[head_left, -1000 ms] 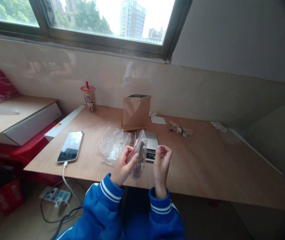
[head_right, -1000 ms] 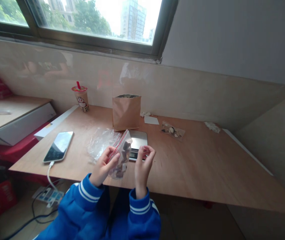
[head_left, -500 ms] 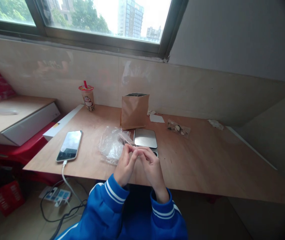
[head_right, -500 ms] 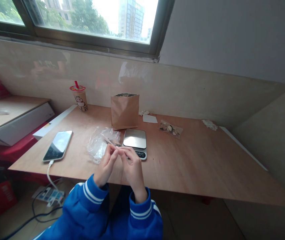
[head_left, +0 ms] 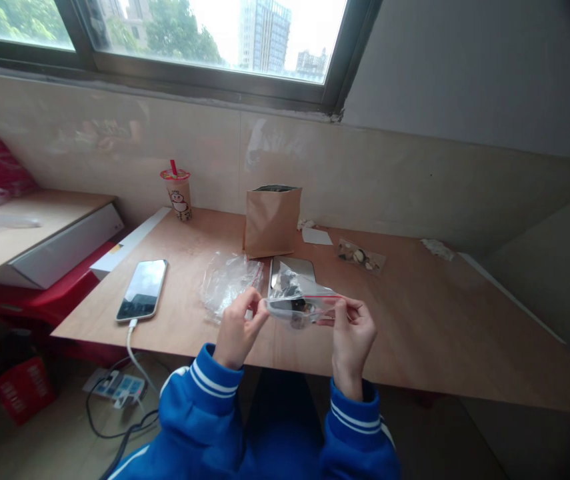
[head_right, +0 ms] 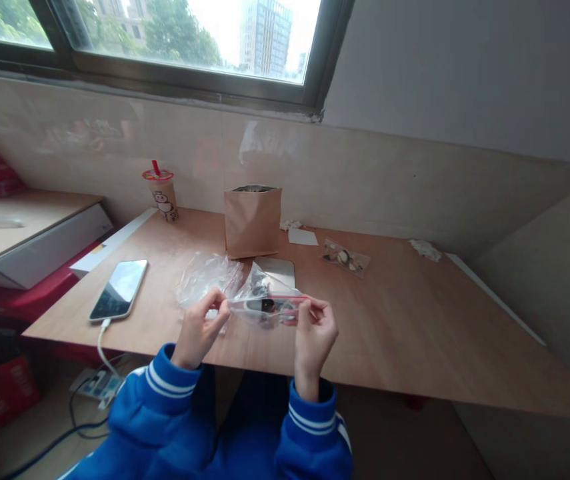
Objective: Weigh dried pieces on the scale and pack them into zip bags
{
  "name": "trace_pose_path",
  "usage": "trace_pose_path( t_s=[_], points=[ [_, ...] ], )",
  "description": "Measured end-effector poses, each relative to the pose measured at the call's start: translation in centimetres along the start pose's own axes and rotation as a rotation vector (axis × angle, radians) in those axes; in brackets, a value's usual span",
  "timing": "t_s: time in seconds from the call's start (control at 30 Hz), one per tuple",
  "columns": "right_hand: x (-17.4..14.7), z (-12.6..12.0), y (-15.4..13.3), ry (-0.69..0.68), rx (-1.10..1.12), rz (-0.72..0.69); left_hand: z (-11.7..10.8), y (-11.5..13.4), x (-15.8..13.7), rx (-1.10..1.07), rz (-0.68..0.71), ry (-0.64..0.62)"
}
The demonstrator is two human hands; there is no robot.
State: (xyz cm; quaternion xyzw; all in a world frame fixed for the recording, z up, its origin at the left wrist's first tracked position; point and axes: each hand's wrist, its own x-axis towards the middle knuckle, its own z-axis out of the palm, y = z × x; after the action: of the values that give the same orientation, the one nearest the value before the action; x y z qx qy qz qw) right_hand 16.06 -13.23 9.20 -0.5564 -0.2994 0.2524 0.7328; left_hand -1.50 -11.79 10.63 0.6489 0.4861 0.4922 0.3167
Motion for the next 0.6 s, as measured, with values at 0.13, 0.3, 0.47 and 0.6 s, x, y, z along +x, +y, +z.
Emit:
trace_pose_path(
  t_s=[0.13, 0.3, 0.47, 0.6],
  points=[
    [-0.4, 0.2, -0.8, -0.074, 0.056, 0.011, 0.4, -0.4, -0.1, -0.181, -0.024, -0.023],
    [-1.9, 2.1, -1.8, -0.091, 0.192, 0.112, 3.1, -3.9, -0.2, -0.605, -0.288, 0.142],
    [-2.7, 3.7, 0.0, -0.186, 0.194, 0.189, 5.1, -5.4, 0.2, -0.938, -0.442, -0.023],
    [-3.4, 4.0, 0.0, -0.095, 0.009, -0.055, 4.5, -4.6, 1.9, -0.953, -0.446, -0.012]
  ],
)
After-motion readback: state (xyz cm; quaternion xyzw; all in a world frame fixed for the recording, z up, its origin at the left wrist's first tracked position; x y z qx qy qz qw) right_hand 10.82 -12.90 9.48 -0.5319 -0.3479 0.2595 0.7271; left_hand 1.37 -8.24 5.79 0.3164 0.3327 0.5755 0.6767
